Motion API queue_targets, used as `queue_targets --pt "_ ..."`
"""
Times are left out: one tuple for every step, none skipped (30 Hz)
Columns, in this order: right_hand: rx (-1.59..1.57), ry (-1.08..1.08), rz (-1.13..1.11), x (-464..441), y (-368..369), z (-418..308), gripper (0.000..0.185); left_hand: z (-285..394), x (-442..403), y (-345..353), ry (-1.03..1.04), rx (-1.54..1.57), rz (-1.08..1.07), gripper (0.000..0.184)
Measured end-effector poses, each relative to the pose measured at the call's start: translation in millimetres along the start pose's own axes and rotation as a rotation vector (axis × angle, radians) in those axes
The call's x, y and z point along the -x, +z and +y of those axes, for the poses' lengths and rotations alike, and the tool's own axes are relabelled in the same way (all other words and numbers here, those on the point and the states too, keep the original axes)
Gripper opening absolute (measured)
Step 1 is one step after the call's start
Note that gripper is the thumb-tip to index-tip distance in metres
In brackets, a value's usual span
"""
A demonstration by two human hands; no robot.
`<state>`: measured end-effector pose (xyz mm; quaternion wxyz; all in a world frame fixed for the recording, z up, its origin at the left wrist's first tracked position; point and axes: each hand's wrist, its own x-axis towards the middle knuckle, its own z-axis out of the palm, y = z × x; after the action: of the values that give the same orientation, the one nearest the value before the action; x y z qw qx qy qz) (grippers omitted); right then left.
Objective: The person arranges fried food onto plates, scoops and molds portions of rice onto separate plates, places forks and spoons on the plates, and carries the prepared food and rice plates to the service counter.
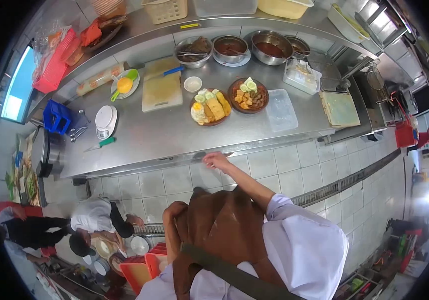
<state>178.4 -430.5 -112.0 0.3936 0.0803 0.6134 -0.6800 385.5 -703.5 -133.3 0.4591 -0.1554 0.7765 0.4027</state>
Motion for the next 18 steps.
queue_targets --pt "0.081 -0.006 -0.102 0 11 4 0.010 -1 4 -14 0.015 0.039 -0.006 0.038" --pt "0.160 -0.012 -0.205 -1 22 8 0.009 5 10 -32 0.016 0.106 -0.020 0.038" --pt "0.358 -0.068 -0.307 -2 28 16 0.013 14 23 -42 0.059 0.139 -0.004 0.037" --pt "0.511 -0.153 -0.412 -4 30 34 0.015 23 36 -52 0.102 0.171 0.011 0.037" --pt "0.667 -0.241 -0.514 -5 28 48 0.017 31 40 -61 0.191 0.243 0.049 0.036" --pt "0.875 -0.142 -0.517 12 31 43 0.022 26 37 -65 0.191 0.239 0.039 0.036" --pt "1.014 -0.026 -0.526 -4 17 79 0.026 18 32 -67 0.224 0.192 -0.035 0.036" --pt "1.209 0.041 -0.470 -3 12 99 0.028 10 26 -72 0.259 0.146 -0.099 0.036" --pt "1.408 0.102 -0.409 -2 9 107 0.030 -1 12 -76 0.261 0.151 -0.086 0.036" --pt "1.417 0.089 -0.415 1 11 100 0.030 -17 -5 -78 0.307 0.007 -0.115 0.037" --pt "1.397 0.154 -0.279 8 13 92 0.030 -28 -13 -82 0.349 -0.138 -0.146 0.038" --pt "1.371 0.222 -0.146 9 16 89 0.031 -19 -1 -93 0.346 -0.130 -0.137 0.038" --pt "1.379 0.220 -0.153 4 20 86 0.031 -8 8 -107 0.303 -0.107 -0.159 0.037" --pt "1.399 0.179 -0.053 -6 19 90 0.029 6 16 -118 0.259 -0.083 -0.182 0.036" --pt "1.416 0.136 0.046 -11 23 89 0.028 9 15 -126 0.255 0.006 -0.157 0.033" --pt "1.422 0.132 0.035 -15 26 86 0.028 12 14 -132 0.250 0.095 -0.128 0.030" --pt "1.284 0.044 -0.050 -17 33 73 0.028 3 0 -134 0.384 0.189 -0.080 0.028" --pt "1.148 -0.050 -0.142 -27 42 63 0.027 5 -3 -141 0.520 0.282 -0.014 0.026"
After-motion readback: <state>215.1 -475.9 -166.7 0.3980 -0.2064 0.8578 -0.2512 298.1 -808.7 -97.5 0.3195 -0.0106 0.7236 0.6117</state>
